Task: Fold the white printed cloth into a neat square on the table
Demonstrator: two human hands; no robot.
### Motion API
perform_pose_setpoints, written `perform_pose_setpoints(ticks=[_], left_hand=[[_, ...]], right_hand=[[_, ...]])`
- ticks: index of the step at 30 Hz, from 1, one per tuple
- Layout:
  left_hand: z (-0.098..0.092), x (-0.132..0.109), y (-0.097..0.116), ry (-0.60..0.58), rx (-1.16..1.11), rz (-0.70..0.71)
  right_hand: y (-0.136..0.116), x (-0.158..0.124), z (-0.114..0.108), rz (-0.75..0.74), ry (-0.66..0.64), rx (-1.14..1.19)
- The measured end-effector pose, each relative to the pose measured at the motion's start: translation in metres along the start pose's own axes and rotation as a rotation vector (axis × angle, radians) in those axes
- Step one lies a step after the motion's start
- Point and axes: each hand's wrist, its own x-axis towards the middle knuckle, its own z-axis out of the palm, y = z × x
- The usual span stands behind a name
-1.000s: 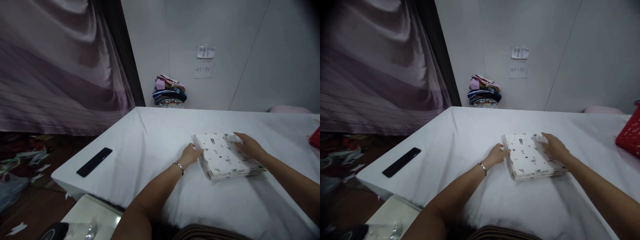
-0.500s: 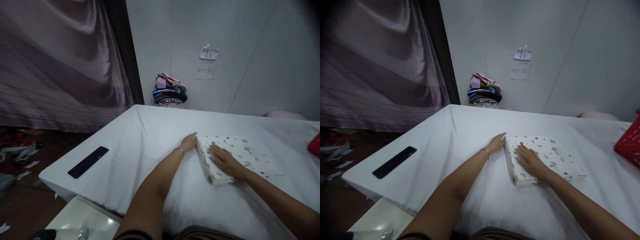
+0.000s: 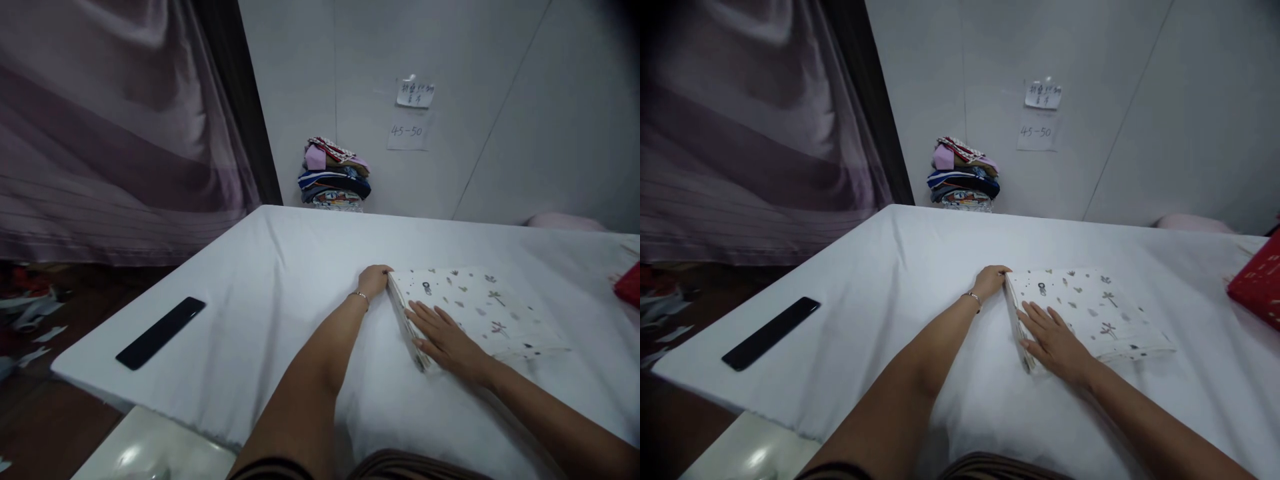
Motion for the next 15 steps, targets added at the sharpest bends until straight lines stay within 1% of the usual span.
perform_pose_setpoints(ticks=[4, 6, 8, 10, 11, 13, 15], left_hand=[[-0.004, -0.002, 0.001, -0.048, -0.094, -0.007], [-0.008, -0.008, 0.0, -0.052, -0.147, -0.014], [-0.011, -0.018, -0.002, -0.039, -0.217, -0.052], [-0.014, -0.03, -0.004, -0.018, -0.276, -0.122], [-0.014, -0.037, -0.003, -0.013, -0.296, -0.159], [-0.011, -0.048, 0.0, -0.03, -0.334, -0.223], [-0.005, -0.056, 0.006, -0.076, -0.389, -0.276]], right_hand=[[-0.003, -0.001, -0.008, 0.007, 0.015, 0.04], [-0.006, -0.006, -0.014, 0.024, 0.075, 0.067], [-0.011, -0.014, -0.016, 0.043, 0.178, 0.06], [-0.017, -0.022, -0.013, 0.043, 0.26, 0.019], [-0.02, -0.026, -0.01, 0.03, 0.276, -0.007], [-0.026, -0.032, -0.001, -0.005, 0.277, -0.058], [-0.029, -0.035, 0.007, -0.03, 0.271, -0.104]])
